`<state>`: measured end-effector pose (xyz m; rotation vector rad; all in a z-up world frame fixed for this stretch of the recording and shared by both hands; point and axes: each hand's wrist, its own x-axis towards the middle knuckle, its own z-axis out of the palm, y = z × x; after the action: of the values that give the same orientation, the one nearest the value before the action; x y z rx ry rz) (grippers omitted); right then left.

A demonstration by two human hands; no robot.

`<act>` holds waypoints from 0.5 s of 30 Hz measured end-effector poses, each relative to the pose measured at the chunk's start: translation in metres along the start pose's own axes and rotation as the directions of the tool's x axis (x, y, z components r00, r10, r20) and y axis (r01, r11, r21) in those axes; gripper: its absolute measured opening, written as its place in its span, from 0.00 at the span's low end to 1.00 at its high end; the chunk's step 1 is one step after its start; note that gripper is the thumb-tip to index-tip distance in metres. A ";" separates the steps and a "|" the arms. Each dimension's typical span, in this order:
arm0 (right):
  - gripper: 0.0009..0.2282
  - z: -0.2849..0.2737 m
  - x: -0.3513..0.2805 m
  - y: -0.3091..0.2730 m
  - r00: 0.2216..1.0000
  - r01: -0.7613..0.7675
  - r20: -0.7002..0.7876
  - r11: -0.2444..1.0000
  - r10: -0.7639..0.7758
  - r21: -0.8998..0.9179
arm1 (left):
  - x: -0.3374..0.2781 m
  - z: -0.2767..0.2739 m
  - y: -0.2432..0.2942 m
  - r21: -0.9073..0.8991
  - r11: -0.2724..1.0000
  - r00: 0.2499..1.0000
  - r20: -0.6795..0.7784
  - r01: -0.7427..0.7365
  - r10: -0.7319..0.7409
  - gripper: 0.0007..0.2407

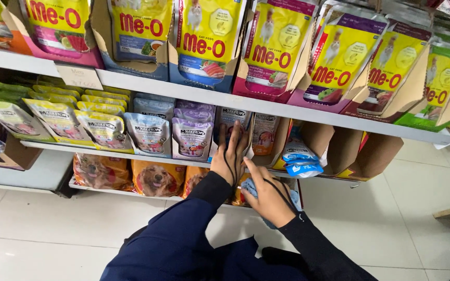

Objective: Wiping down individual pet food pouches and bags on a grocery store shelf using a cleaning cloth.

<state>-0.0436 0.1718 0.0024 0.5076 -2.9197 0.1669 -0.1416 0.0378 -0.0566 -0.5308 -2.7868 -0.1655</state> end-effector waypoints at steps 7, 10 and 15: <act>0.40 -0.008 0.014 -0.011 1.000 0.013 0.000 0.998 -0.013 0.058 | 0.012 0.058 0.004 0.226 0.973 0.978 0.189 0.042 -0.086 0.41; 0.42 -0.004 0.022 -0.009 0.998 -0.013 0.056 1.000 0.013 0.001 | 0.007 0.006 0.010 0.276 0.960 0.977 0.188 0.048 -0.102 0.40; 0.42 0.002 0.028 -0.005 0.996 -0.058 0.059 0.998 0.060 -0.041 | 0.013 0.052 0.007 0.220 0.973 0.973 0.199 0.068 -0.113 0.37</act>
<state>-0.0683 0.1577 0.0064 0.4281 -2.9917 0.1039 -0.1638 0.0576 -0.1013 -0.3872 -2.9870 0.1790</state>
